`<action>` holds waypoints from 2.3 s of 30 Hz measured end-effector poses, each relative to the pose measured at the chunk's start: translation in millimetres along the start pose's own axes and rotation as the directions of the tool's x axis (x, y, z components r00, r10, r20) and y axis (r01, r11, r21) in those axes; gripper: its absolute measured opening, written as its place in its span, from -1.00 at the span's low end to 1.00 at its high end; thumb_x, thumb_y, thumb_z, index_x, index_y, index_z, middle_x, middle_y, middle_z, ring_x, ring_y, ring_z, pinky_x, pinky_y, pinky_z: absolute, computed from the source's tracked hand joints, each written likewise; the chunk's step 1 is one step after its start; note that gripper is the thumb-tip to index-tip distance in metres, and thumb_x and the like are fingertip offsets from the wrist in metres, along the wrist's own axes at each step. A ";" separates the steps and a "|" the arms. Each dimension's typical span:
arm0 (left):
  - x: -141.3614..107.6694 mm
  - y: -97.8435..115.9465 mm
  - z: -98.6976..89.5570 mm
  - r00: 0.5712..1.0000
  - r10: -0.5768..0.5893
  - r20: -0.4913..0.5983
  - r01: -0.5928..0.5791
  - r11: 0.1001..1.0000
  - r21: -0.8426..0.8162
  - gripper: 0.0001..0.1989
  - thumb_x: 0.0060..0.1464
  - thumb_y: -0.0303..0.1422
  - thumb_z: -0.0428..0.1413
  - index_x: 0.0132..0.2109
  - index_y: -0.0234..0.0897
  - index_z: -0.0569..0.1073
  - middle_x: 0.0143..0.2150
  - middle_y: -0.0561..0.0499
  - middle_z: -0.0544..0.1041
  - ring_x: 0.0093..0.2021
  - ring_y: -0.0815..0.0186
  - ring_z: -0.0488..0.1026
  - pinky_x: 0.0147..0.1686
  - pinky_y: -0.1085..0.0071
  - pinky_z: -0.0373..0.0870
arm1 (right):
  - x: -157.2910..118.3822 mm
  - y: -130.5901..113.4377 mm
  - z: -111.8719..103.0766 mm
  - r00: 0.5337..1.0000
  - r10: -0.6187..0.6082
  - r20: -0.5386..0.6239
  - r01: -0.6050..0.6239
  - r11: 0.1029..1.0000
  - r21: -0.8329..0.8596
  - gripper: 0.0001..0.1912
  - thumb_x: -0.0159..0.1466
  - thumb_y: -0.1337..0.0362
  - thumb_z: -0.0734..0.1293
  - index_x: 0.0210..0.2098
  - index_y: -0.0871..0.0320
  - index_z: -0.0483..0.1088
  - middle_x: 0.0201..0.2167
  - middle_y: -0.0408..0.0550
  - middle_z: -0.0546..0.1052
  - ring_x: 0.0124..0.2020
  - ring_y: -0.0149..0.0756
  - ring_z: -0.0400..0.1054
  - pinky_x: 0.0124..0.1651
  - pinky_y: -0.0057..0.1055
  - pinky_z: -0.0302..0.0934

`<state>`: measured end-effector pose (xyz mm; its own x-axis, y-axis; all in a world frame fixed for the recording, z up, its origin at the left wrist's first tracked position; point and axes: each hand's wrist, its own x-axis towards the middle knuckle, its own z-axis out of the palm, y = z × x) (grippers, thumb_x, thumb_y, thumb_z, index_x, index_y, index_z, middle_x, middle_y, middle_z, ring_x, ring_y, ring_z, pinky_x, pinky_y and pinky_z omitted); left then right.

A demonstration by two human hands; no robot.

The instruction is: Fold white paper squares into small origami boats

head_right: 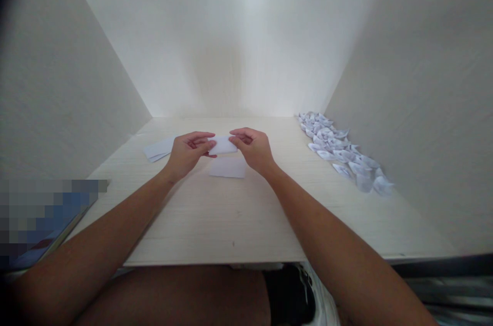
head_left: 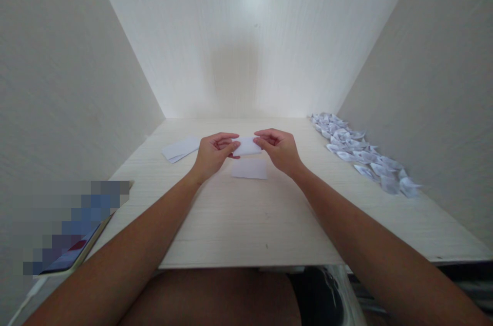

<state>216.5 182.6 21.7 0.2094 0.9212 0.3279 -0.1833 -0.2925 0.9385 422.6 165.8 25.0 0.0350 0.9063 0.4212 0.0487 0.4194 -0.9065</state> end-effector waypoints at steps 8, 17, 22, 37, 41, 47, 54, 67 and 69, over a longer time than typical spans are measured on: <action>0.1 1.1 -0.2 1.000 -0.012 -0.004 0.012 1.000 -0.004 -0.46 -0.21 -0.12 0.53 -0.14 -0.37 0.65 -0.42 0.00 0.64 -0.41 0.27 0.60 -0.36 0.25 0.72 | 0.2 1.4 -0.3 1.000 -0.006 -0.007 0.006 1.000 -0.023 -0.68 0.08 0.04 0.60 -0.26 0.10 0.64 -0.32 -0.02 0.70 -0.31 -0.23 0.57 -0.13 -0.21 0.49; 1.4 3.2 -0.7 0.998 -0.023 -0.051 0.023 1.000 -0.014 -0.46 -0.24 -0.11 0.53 -0.16 -0.37 0.65 -0.39 -0.03 0.66 -0.38 0.27 0.58 -0.35 0.28 0.69 | -0.2 2.8 -1.0 0.999 -0.018 -0.037 0.015 0.998 -0.056 -0.67 0.10 0.02 0.59 -0.26 0.10 0.64 -0.32 -0.01 0.69 -0.31 -0.22 0.56 -0.14 -0.21 0.48; 2.1 1.4 -2.3 0.997 -0.017 -0.073 0.016 1.000 -0.011 -0.49 -0.24 -0.16 0.53 -0.16 -0.36 0.66 -0.40 -0.02 0.67 -0.41 0.33 0.56 -0.36 0.37 0.62 | -0.5 1.7 -1.1 0.999 -0.021 -0.042 0.018 0.998 -0.066 -0.67 0.10 0.03 0.59 -0.25 0.11 0.64 -0.33 -0.01 0.68 -0.31 -0.23 0.55 -0.15 -0.22 0.48; 3.5 -0.5 -2.4 0.993 0.008 -0.119 -0.006 1.000 0.014 -0.56 -0.27 -0.19 0.54 -0.25 -0.32 0.68 -0.40 -0.05 0.67 -0.40 0.30 0.58 -0.36 0.38 0.57 | -0.6 0.4 -1.7 0.998 -0.015 -0.056 0.012 0.998 -0.066 -0.65 0.07 0.04 0.61 -0.25 0.11 0.62 -0.33 -0.02 0.66 -0.29 -0.23 0.55 -0.08 -0.19 0.50; 2.6 -0.2 -2.0 0.994 0.012 -0.109 -0.011 1.000 0.004 -0.57 -0.25 -0.18 0.54 -0.25 -0.32 0.68 -0.40 -0.06 0.68 -0.39 0.31 0.59 -0.36 0.41 0.57 | -0.6 0.0 -1.8 0.998 -0.014 -0.056 0.011 0.998 -0.063 -0.65 0.08 0.04 0.60 -0.24 0.11 0.62 -0.33 -0.03 0.66 -0.29 -0.23 0.55 -0.09 -0.19 0.50; 1.4 0.9 -1.0 0.994 0.012 -0.105 -0.011 1.000 0.004 -0.59 -0.23 -0.16 0.53 -0.27 -0.33 0.68 -0.41 -0.05 0.67 -0.41 0.32 0.57 -0.39 0.42 0.55 | -0.6 -0.5 -1.5 0.998 -0.020 -0.054 0.017 0.998 -0.063 -0.69 0.09 0.07 0.59 -0.25 0.12 0.63 -0.34 -0.03 0.67 -0.31 -0.25 0.55 -0.11 -0.21 0.50; 1.3 1.0 -2.0 0.995 0.012 -0.096 -0.011 1.000 0.012 -0.53 -0.23 -0.16 0.53 -0.18 -0.33 0.70 -0.38 -0.05 0.68 -0.38 0.31 0.57 -0.34 0.39 0.56 | -0.3 0.1 -2.1 0.998 -0.038 -0.052 0.034 0.996 -0.078 -0.72 0.10 0.09 0.59 -0.26 0.11 0.65 -0.33 -0.03 0.69 -0.31 -0.25 0.56 -0.12 -0.23 0.48; 1.2 4.7 -1.7 0.996 -0.022 -0.087 0.023 1.000 0.017 -0.50 -0.30 -0.12 0.54 -0.24 -0.36 0.70 -0.38 -0.10 0.69 -0.37 0.27 0.59 -0.32 0.33 0.56 | -0.2 -0.5 -3.3 0.998 -0.052 -0.040 0.048 0.992 -0.117 -0.73 0.11 0.08 0.58 -0.28 0.12 0.66 -0.33 0.00 0.71 -0.33 -0.23 0.58 -0.16 -0.24 0.50; 1.5 4.7 -1.9 0.996 -0.025 -0.084 0.026 1.000 0.015 -0.51 -0.31 -0.13 0.54 -0.24 -0.36 0.70 -0.38 -0.10 0.69 -0.38 0.27 0.59 -0.32 0.33 0.56 | 0.4 0.1 -3.6 0.998 -0.056 -0.032 0.052 0.991 -0.126 -0.74 0.12 0.09 0.57 -0.29 0.12 0.65 -0.33 0.01 0.71 -0.33 -0.23 0.58 -0.16 -0.24 0.50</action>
<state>214.1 183.1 26.4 0.1319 0.9465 0.2945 -0.1631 -0.2723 0.9483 426.2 166.0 25.2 0.0644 0.8791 0.4723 0.1760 0.4558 -0.8725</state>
